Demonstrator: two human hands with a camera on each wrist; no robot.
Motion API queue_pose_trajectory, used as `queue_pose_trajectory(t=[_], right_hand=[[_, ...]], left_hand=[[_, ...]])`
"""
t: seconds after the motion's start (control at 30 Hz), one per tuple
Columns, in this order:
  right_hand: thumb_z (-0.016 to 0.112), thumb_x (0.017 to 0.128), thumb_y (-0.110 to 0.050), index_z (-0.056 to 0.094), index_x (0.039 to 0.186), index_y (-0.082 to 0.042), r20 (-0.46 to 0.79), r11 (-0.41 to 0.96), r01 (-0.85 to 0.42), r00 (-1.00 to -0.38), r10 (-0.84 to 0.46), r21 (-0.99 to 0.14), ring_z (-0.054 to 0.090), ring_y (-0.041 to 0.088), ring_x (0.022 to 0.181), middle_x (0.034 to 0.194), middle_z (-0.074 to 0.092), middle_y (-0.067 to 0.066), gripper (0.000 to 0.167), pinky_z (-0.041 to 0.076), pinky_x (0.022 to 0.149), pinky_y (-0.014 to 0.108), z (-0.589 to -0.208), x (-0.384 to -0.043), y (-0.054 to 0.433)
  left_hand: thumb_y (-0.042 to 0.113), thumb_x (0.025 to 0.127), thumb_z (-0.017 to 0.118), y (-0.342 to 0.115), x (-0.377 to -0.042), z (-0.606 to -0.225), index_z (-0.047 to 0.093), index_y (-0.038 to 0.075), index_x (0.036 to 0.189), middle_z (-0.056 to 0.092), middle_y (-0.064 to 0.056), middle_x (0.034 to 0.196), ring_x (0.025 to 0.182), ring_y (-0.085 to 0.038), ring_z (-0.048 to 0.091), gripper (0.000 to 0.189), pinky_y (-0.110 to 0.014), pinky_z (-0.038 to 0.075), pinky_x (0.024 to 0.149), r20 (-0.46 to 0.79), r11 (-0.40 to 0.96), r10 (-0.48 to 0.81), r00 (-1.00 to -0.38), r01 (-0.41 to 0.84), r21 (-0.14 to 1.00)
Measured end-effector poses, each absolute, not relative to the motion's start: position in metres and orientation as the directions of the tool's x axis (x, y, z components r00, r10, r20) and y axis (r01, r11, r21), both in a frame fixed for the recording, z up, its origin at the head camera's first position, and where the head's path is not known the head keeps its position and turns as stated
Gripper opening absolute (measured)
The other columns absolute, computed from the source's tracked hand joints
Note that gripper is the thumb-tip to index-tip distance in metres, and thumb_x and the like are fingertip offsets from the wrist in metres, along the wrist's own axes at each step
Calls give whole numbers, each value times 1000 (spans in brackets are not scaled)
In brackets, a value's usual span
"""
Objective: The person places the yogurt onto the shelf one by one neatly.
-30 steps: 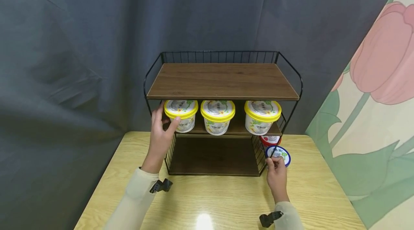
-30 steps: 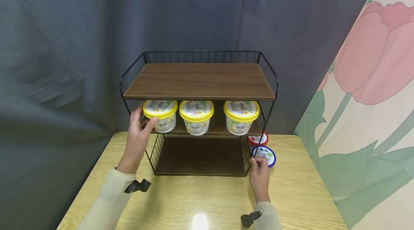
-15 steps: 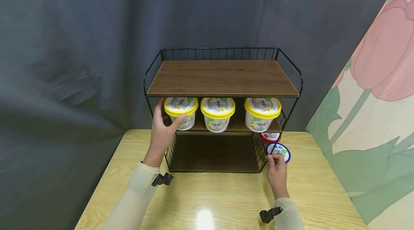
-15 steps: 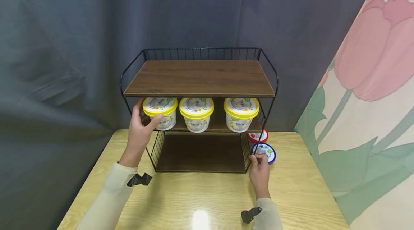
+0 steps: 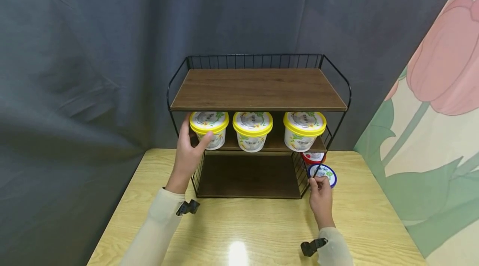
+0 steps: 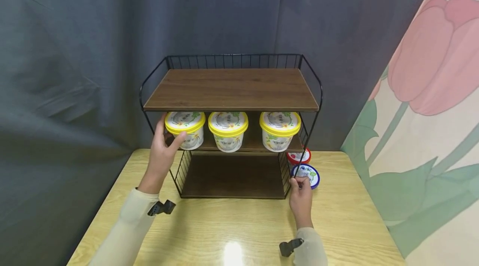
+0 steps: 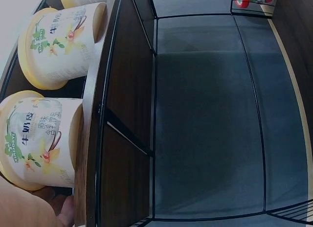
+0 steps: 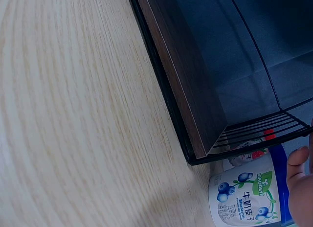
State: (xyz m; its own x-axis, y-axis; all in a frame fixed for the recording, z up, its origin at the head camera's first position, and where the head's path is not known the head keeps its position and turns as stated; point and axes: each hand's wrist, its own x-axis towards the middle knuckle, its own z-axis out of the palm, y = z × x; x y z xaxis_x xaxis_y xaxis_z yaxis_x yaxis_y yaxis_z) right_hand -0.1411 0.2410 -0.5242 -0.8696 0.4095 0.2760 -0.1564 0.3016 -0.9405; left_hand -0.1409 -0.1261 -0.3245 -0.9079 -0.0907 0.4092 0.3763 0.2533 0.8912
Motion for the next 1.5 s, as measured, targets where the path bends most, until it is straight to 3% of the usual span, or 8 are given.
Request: queue_pose_trajectory(t=[0.17,0.27,0.47,0.7,0.87,1.13,1.37,1.5], right_hand=[[55,99,0,50,99,10,252,279,-141,-873,418,-950,53,-8,71,77,57,-23,11,43,62,10,-533,-145,243],[53,99,4,49,99,13,263,266,-163,-878,401,-950,50,-10,70,75,53,-29,10,43,61,10,-521,-139,239],[54,98,5,49,96,16,302,307,-189,-875,379,-933,50,-11,71,79,59,-13,12,43,63,10,-496,-125,231],[53,98,4,49,97,13,318,322,-199,-871,375,-926,50,-9,72,81,60,-12,10,42,63,10,-499,-128,236],[53,99,3,50,99,14,293,303,-183,-879,376,-935,53,-12,77,81,57,-23,11,43,66,8,-519,-137,239],[53,99,2,50,99,13,292,303,-178,-873,391,-936,54,-8,76,83,59,-15,11,42,64,10,-520,-136,242],[53,99,4,49,96,16,341,318,-230,-871,354,-920,53,-11,77,82,60,-14,12,43,66,9,-502,-129,234],[54,98,5,50,98,15,310,304,-196,-866,391,-932,54,-11,76,82,61,-12,11,43,67,7,-515,-136,235]], left_hand=[[26,92,67,-126,-130,-327,16,19,160,28,-7,160,136,-25,38,86,-47,37,106,470,325,-119,-875,413,851],[20,91,69,-127,-119,-335,31,14,155,33,-9,157,139,-24,36,75,-44,36,105,576,394,-180,-798,478,785],[4,92,63,-137,-107,-358,55,-1,128,53,-14,123,114,-17,48,37,-26,36,90,678,389,-395,-620,555,735],[21,104,52,-159,-110,-402,55,0,129,55,4,118,108,-4,50,33,-18,37,89,367,177,-480,-797,322,930],[29,106,48,-171,-115,-440,60,3,129,62,-9,122,109,-2,54,37,-15,40,90,229,174,-384,-894,173,969],[30,104,53,-169,-121,-488,66,4,121,70,-18,116,103,-1,60,34,-18,42,88,196,213,-328,-924,130,968],[28,103,52,-168,-122,-515,72,5,106,72,-9,118,111,-14,62,31,-19,41,89,190,273,-381,-905,87,958],[21,104,52,-167,-117,-517,72,0,103,71,-14,121,114,-24,62,30,-19,42,88,211,290,-385,-898,99,952]])
